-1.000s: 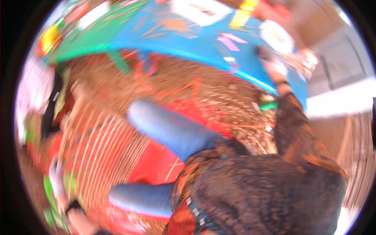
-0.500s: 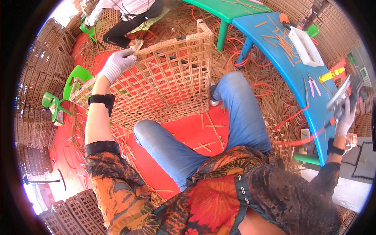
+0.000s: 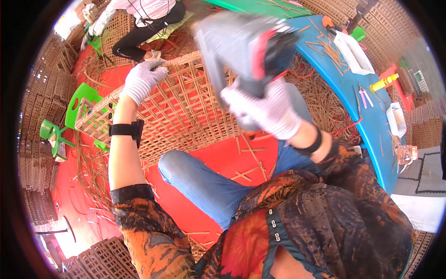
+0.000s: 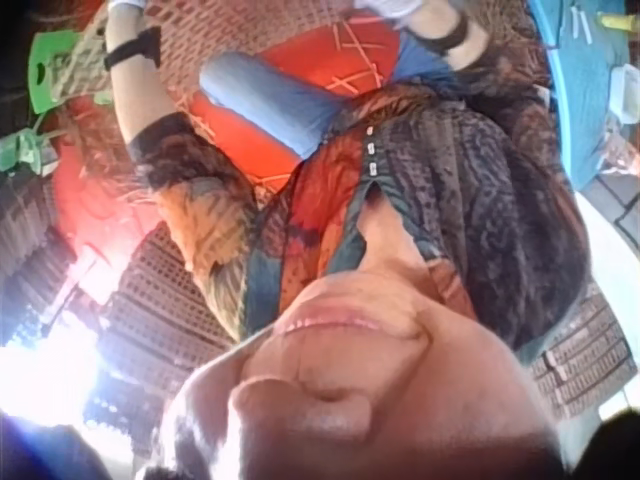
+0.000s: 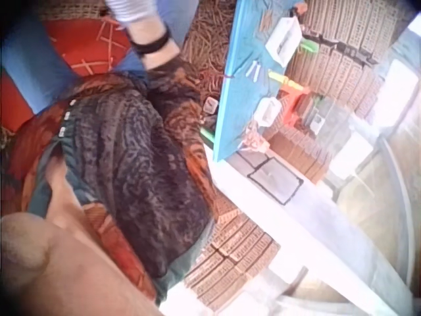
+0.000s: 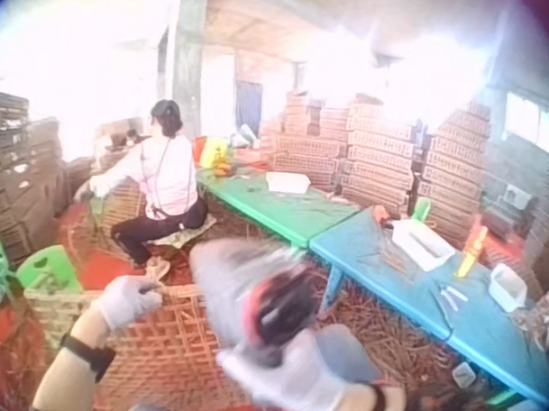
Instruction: Weaving and finishing the edges of a wicker furniture frame using strips and a pneumatic staple gun.
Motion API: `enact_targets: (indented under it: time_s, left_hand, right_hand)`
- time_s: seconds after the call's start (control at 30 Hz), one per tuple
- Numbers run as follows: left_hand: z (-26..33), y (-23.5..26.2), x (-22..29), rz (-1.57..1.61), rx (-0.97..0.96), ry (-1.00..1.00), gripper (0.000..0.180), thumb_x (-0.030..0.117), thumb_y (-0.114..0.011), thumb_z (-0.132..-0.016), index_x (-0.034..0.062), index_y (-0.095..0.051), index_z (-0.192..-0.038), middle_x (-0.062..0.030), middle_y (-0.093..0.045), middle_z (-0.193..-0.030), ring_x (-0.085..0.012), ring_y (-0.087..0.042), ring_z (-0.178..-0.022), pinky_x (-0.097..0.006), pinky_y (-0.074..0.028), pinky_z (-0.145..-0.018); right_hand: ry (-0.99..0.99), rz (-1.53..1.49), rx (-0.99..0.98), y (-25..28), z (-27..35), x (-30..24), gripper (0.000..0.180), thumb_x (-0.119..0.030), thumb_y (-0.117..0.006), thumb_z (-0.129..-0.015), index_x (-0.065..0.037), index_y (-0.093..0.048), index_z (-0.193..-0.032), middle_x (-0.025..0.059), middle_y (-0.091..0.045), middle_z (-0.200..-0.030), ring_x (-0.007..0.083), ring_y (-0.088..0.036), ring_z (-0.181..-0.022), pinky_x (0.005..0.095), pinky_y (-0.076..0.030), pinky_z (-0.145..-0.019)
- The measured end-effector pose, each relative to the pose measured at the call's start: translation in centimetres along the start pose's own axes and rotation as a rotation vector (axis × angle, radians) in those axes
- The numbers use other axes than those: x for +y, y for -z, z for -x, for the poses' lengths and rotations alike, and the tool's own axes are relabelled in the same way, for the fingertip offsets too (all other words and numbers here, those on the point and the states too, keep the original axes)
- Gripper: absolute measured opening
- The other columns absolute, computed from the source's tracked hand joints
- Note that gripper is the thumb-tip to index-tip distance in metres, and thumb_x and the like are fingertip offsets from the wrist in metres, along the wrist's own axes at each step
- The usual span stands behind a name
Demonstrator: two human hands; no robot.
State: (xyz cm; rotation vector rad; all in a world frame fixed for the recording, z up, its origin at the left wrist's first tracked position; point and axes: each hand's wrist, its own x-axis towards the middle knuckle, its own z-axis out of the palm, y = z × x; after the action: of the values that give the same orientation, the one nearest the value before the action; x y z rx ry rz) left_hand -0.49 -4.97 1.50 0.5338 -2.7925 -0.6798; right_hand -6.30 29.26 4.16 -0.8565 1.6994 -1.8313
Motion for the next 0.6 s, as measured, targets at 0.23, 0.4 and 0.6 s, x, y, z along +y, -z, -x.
enact_targets:
  time_s: [0.23,0.4,0.6]
  left_hand:
    - [-0.7,0.0,-0.3,-0.051,-0.002,-0.015,0.042,0.041,-0.067,-0.089,0.0152,-0.072,-0.121,-0.0164,-0.073,-0.108,-0.0319,-0.07,-0.1,-0.039,-0.054,-0.089]
    - [-0.4,-0.2,-0.1,-0.081,0.028,-0.011,0.04,0.042,-0.067,-0.087,0.0183,-0.073,-0.119,-0.0137,-0.074,-0.105,-0.0328,-0.071,-0.098,-0.041,-0.055,-0.088]
    - [0.1,-0.1,0.3,-0.083,0.051,-0.027,0.04,0.041,-0.068,-0.086,0.0185,-0.073,-0.119,-0.0149,-0.074,-0.102,-0.033,-0.071,-0.095,-0.041,-0.056,-0.087]
  right_hand:
    - [0.234,0.242,0.027,-6.4,-1.9,8.6,0.029,-0.019,-0.078,-0.083,-0.006,-0.07,-0.108,0.0112,-0.074,-0.088,0.0216,-0.073,-0.081,0.0362,-0.057,-0.075]
    - [0.291,0.232,0.041,-7.6,-2.1,10.6,0.031,-0.019,-0.079,-0.083,-0.006,-0.07,-0.11,0.0122,-0.075,-0.09,0.0221,-0.074,-0.083,0.0363,-0.058,-0.075]
    - [0.259,0.111,0.055,-7.9,-2.5,10.5,0.03,-0.016,-0.077,-0.084,-0.005,-0.07,-0.11,0.0118,-0.076,-0.092,0.0204,-0.074,-0.085,0.0348,-0.057,-0.076]
